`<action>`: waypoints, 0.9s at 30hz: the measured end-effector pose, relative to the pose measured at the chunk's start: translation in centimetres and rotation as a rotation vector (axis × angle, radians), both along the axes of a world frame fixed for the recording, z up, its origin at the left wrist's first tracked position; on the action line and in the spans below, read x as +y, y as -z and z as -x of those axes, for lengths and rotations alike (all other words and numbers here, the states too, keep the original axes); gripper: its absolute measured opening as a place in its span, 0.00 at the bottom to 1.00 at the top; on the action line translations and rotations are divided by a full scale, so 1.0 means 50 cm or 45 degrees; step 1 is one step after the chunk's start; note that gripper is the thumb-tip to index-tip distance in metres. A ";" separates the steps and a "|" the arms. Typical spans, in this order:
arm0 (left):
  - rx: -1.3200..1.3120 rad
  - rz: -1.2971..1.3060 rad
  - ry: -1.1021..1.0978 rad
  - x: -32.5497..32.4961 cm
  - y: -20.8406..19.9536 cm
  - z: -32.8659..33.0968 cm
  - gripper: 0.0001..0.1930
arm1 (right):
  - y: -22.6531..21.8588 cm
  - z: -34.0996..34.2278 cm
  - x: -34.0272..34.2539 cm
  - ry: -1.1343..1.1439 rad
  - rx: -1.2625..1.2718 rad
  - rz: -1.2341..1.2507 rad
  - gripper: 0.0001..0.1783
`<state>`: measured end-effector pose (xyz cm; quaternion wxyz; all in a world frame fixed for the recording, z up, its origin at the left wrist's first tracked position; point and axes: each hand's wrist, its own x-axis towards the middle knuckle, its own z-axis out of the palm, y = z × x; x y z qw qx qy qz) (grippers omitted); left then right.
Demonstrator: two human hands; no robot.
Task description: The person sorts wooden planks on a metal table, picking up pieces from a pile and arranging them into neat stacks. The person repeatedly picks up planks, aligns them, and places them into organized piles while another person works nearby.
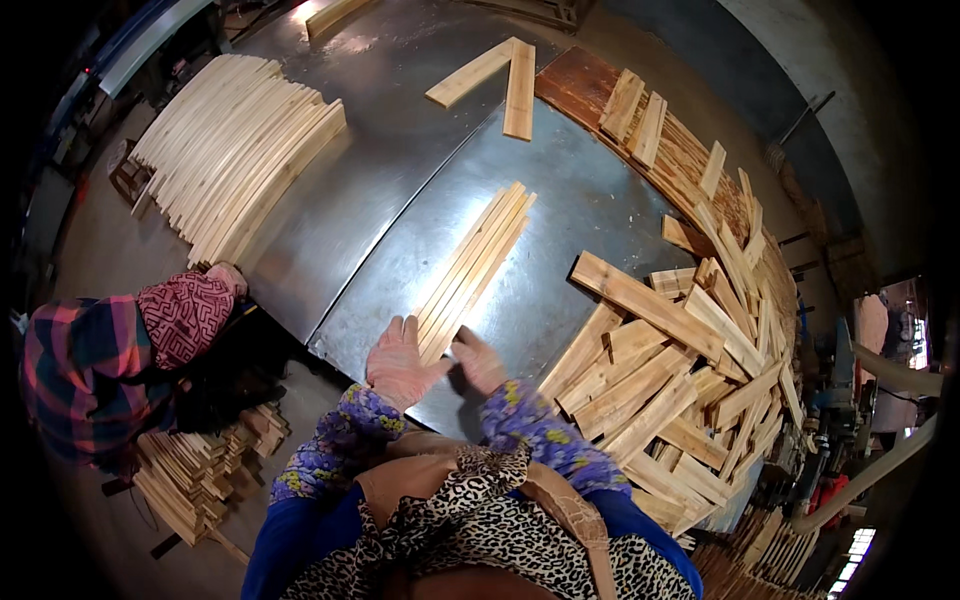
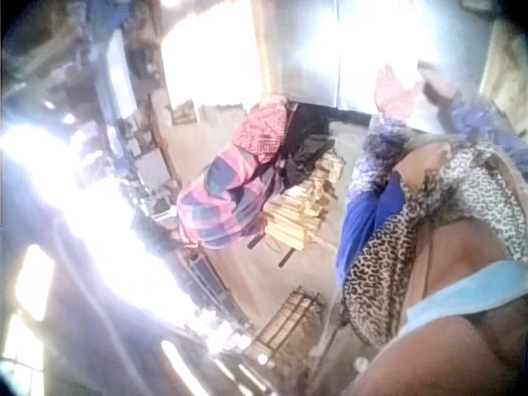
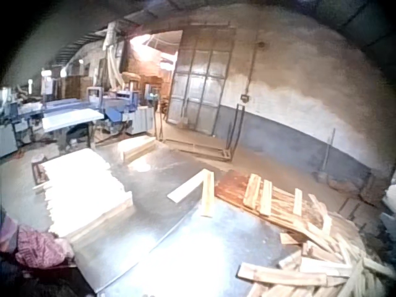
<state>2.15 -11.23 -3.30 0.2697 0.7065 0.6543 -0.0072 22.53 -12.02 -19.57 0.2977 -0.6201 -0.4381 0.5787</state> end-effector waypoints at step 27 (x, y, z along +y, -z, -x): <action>-2.043 1.024 -1.042 0.087 0.186 0.214 0.29 | -0.138 0.183 0.242 0.655 0.653 0.153 0.53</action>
